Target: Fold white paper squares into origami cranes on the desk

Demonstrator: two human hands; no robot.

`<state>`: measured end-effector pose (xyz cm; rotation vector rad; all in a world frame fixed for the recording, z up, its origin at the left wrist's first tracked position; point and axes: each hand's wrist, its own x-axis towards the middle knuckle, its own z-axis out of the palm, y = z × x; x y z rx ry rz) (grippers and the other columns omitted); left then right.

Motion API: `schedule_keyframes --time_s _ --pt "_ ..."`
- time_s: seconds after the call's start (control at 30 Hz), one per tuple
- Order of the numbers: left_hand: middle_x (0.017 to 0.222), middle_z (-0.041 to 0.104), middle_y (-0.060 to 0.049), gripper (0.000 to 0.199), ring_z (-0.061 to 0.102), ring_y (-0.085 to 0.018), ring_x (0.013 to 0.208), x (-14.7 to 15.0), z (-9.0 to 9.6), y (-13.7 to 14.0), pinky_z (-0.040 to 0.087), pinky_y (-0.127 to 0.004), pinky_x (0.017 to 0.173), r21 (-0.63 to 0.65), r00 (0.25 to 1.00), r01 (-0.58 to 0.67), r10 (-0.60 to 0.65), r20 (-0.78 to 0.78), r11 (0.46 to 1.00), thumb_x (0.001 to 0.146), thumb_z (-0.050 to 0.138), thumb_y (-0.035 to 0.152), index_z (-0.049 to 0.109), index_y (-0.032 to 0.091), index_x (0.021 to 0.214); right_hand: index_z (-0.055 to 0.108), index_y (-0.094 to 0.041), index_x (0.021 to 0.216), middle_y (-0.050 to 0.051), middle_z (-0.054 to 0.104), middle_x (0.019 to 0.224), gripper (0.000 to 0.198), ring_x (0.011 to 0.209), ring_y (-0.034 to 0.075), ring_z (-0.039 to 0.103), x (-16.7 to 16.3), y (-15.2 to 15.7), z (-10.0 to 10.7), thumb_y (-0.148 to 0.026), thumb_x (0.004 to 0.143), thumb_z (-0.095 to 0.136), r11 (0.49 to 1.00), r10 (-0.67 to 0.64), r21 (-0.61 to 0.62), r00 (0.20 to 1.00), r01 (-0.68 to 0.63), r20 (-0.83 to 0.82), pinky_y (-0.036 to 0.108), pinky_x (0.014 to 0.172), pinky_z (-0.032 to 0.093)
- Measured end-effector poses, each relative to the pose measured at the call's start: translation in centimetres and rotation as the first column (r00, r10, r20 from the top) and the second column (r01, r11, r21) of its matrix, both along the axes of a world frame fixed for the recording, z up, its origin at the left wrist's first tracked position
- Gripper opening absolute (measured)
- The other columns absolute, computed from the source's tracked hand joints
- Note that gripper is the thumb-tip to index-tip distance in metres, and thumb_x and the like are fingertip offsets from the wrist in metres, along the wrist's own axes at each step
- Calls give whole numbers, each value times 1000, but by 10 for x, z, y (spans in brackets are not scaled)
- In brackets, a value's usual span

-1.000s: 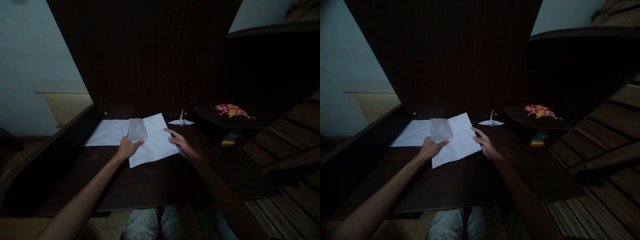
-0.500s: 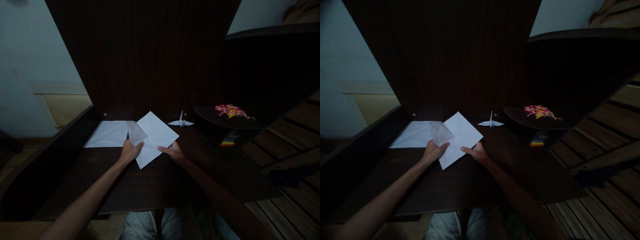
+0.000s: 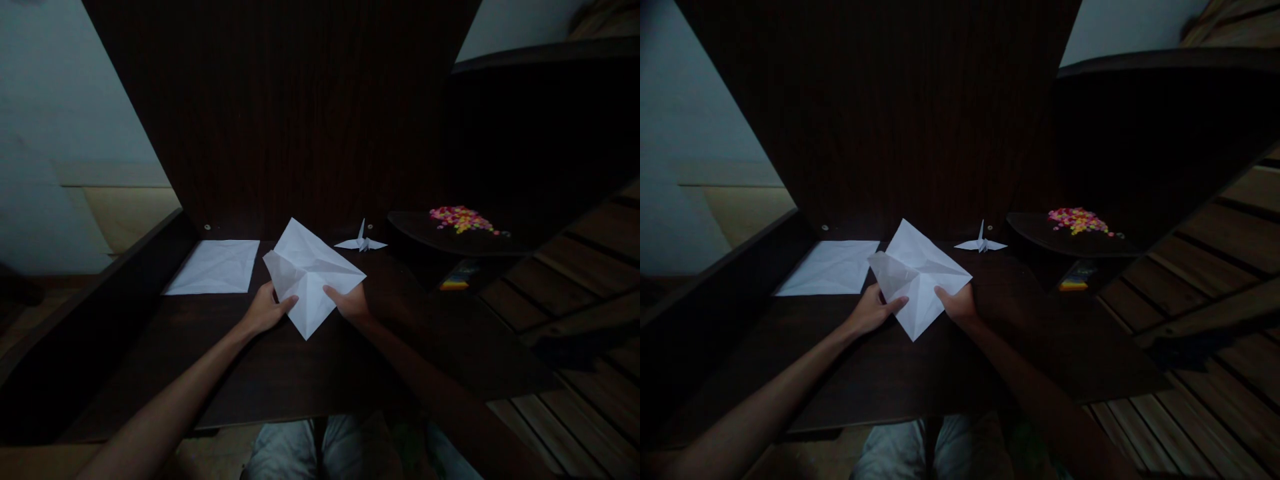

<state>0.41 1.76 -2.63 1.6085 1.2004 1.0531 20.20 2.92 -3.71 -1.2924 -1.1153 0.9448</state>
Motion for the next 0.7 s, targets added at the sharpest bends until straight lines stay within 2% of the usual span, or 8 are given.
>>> schedule_keyframes --time_s 0.1,0.2,0.27,0.37,0.47,0.53,0.6,0.7 --pt "99 70 -13 38 66 -29 90 -1 2 0 53 -42 81 -46 1000 11 -12 -16 999 66 70 33 63 10 96 64 -17 83 9 73 90 30 93 29 66 1 1 -2 -22 54 71 999 8 -35 1000 -8 0 41 84 53" --pt "103 69 -13 43 65 -29 95 -3 5 2 51 -41 86 -101 996 -75 79 36 992 63 73 30 62 11 100 64 -18 85 9 72 94 35 96 30 65 4 3 -2 -21 52 73 997 12 -75 997 -18 -81 43 85 52" --pt "108 67 -13 53 63 -28 99 -6 7 5 50 -39 87 -127 971 -187 203 126 974 60 75 28 59 12 108 65 -18 86 9 72 95 37 98 30 64 6 5 -1 -20 50 74 996 22 -83 983 -38 -180 44 86 51" --pt "109 67 -9 67 64 -25 97 -15 15 12 51 -36 85 -152 897 -262 299 327 953 56 75 23 52 17 119 66 -16 90 8 72 95 42 96 31 64 11 8 3 -16 49 74 992 65 -81 935 -99 -347 43 85 50" --pt "109 67 -11 51 65 -24 94 -26 24 19 52 -34 80 -244 791 -194 299 534 950 63 66 26 57 14 112 66 -16 94 7 72 96 45 94 30 65 16 9 9 -13 50 72 980 115 -96 889 -175 -444 42 84 50" --pt "107 67 -14 41 65 -24 92 -31 29 21 52 -33 77 -274 761 -188 316 567 943 64 64 26 61 11 103 68 -16 92 6 72 94 43 92 29 65 20 9 14 -12 50 72 968 131 -131 875 -214 -466 40 84 50" --pt "103 69 -13 42 67 -23 86 -33 31 22 53 -32 73 -296 784 -179 317 534 938 63 67 25 61 12 103 69 -16 88 5 73 93 39 91 28 66 23 8 17 -11 50 73 948 174 -160 866 -277 -468 39 84 50" --pt "91 71 -10 51 68 -22 76 -32 30 21 54 -31 66 -328 863 -113 256 435 938 60 73 23 60 14 109 69 -17 89 5 73 93 38 90 27 66 26 7 19 -12 52 73 920 239 -182 863 -348 -444 39 84 50"
